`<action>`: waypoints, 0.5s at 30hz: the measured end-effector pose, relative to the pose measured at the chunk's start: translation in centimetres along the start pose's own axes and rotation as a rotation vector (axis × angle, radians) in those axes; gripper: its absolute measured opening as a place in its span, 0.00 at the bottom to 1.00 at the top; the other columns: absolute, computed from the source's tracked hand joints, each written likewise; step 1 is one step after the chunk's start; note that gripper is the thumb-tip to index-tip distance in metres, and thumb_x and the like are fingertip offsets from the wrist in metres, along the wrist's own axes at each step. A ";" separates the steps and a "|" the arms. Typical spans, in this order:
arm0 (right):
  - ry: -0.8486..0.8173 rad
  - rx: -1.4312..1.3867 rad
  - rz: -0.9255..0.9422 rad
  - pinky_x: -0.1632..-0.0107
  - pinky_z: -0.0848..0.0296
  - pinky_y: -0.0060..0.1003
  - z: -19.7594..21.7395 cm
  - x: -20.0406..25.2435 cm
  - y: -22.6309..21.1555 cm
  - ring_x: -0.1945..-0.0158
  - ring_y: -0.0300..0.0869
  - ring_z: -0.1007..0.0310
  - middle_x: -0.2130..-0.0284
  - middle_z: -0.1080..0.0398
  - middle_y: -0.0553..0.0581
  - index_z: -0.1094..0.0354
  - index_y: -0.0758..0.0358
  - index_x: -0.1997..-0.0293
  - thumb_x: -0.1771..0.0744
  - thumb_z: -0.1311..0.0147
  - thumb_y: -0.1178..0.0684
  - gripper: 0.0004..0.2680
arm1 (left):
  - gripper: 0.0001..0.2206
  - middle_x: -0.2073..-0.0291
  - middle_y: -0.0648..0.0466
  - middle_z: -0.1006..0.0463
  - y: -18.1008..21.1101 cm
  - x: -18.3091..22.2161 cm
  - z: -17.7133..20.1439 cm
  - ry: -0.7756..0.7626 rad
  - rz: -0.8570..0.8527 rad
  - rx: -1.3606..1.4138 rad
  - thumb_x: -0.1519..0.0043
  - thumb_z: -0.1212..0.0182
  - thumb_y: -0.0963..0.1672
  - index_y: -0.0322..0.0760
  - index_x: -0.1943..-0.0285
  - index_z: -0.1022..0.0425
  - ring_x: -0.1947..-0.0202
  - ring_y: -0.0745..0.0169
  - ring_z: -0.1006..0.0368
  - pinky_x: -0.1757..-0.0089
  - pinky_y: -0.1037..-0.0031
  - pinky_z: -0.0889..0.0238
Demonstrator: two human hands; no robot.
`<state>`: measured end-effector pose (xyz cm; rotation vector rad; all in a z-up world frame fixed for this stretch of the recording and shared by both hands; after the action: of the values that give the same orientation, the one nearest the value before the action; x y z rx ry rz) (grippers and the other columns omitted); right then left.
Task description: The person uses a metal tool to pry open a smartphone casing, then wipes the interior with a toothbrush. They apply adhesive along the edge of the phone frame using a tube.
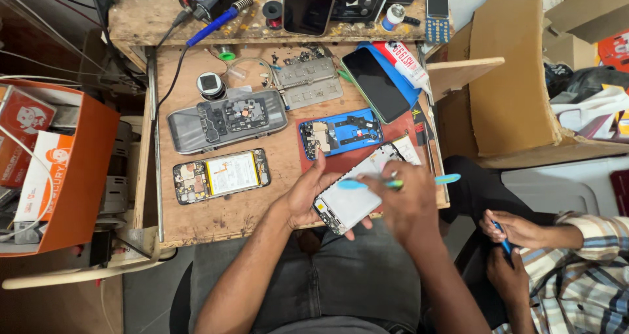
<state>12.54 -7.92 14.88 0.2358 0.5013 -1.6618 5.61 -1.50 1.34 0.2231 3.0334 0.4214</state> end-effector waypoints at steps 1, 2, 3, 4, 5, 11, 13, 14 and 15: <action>0.010 -0.027 0.042 0.51 0.35 0.45 0.0 0.1 -0.5 0.54 0.48 0.33 0.57 0.32 0.54 0.21 0.46 0.51 0.41 0.38 0.60 0.16 | 0.51 0.37 0.29 0.30 0.0 0.0 0.4 0.052 0.004 -0.010 0.38 0.72 0.69 0.26 0.22 0.47 0.46 0.23 0.27 0.58 0.42 0.26; -0.021 -0.024 0.065 0.52 0.36 0.46 -0.2 0.5 -0.9 0.54 0.48 0.33 0.58 0.32 0.54 0.21 0.46 0.51 0.43 0.38 0.59 0.17 | 0.51 0.37 0.30 0.30 -0.2 0.0 0.8 0.103 0.016 -0.017 0.39 0.72 0.69 0.25 0.22 0.47 0.47 0.23 0.27 0.58 0.41 0.25; -0.053 -0.020 0.088 0.53 0.36 0.47 -0.5 0.8 -1.3 0.55 0.48 0.33 0.59 0.32 0.53 0.20 0.46 0.51 0.44 0.39 0.57 0.18 | 0.52 0.37 0.32 0.30 -0.3 0.0 1.2 0.153 0.028 -0.024 0.40 0.72 0.69 0.23 0.23 0.46 0.47 0.23 0.27 0.58 0.40 0.25; -0.087 -0.017 0.113 0.54 0.36 0.48 -0.6 1.0 -1.6 0.56 0.49 0.33 0.59 0.32 0.53 0.20 0.45 0.51 0.46 0.39 0.55 0.19 | 0.52 0.38 0.30 0.30 -0.3 -0.1 0.9 0.113 0.025 -0.027 0.39 0.72 0.69 0.23 0.23 0.46 0.46 0.24 0.27 0.57 0.41 0.25; -0.056 0.028 0.046 0.54 0.37 0.47 -0.2 1.0 -0.9 0.56 0.49 0.34 0.58 0.32 0.54 0.20 0.46 0.51 0.44 0.39 0.58 0.18 | 0.51 0.38 0.29 0.29 -0.3 0.0 0.6 0.073 0.022 -0.029 0.39 0.71 0.69 0.23 0.23 0.46 0.45 0.24 0.26 0.56 0.42 0.25; -0.059 -0.026 -0.059 0.58 0.38 0.47 0.4 -0.2 0.3 0.58 0.48 0.33 0.58 0.32 0.55 0.20 0.48 0.50 0.37 0.38 0.58 0.12 | 0.51 0.39 0.32 0.28 0.3 0.0 0.1 0.088 0.002 -0.063 0.39 0.72 0.69 0.25 0.24 0.43 0.48 0.27 0.25 0.58 0.45 0.25; 0.006 0.023 -0.011 0.52 0.35 0.48 1.1 0.4 -0.7 0.55 0.49 0.32 0.58 0.32 0.55 0.20 0.48 0.51 0.40 0.43 0.62 0.15 | 0.50 0.39 0.32 0.28 0.0 -0.2 0.3 0.107 0.022 -0.085 0.39 0.72 0.68 0.25 0.24 0.43 0.48 0.28 0.24 0.58 0.45 0.25; 0.037 0.098 -0.088 0.54 0.36 0.47 1.5 0.8 0.0 0.56 0.50 0.33 0.58 0.32 0.56 0.20 0.49 0.51 0.39 0.42 0.62 0.15 | 0.50 0.39 0.32 0.28 -0.1 -0.2 0.4 0.099 0.026 -0.101 0.38 0.72 0.68 0.24 0.24 0.42 0.48 0.28 0.25 0.58 0.45 0.25; 0.067 0.173 -0.164 0.55 0.36 0.46 2.0 1.2 0.8 0.57 0.51 0.34 0.58 0.32 0.57 0.20 0.49 0.51 0.39 0.41 0.62 0.15 | 0.50 0.38 0.31 0.28 -0.3 -0.1 0.4 0.092 0.030 -0.117 0.37 0.72 0.68 0.23 0.24 0.42 0.47 0.28 0.25 0.57 0.46 0.25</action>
<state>13.41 -9.98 16.01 0.3872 0.4362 -1.8650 5.68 -1.63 0.84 0.2491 3.0841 0.6262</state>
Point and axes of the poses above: each hand's wrist, its own x-axis away from the middle knuckle, its own z-axis out of the back of the hand, y = z × x, the point moved 8 cm from there along -x, towards the middle knuckle
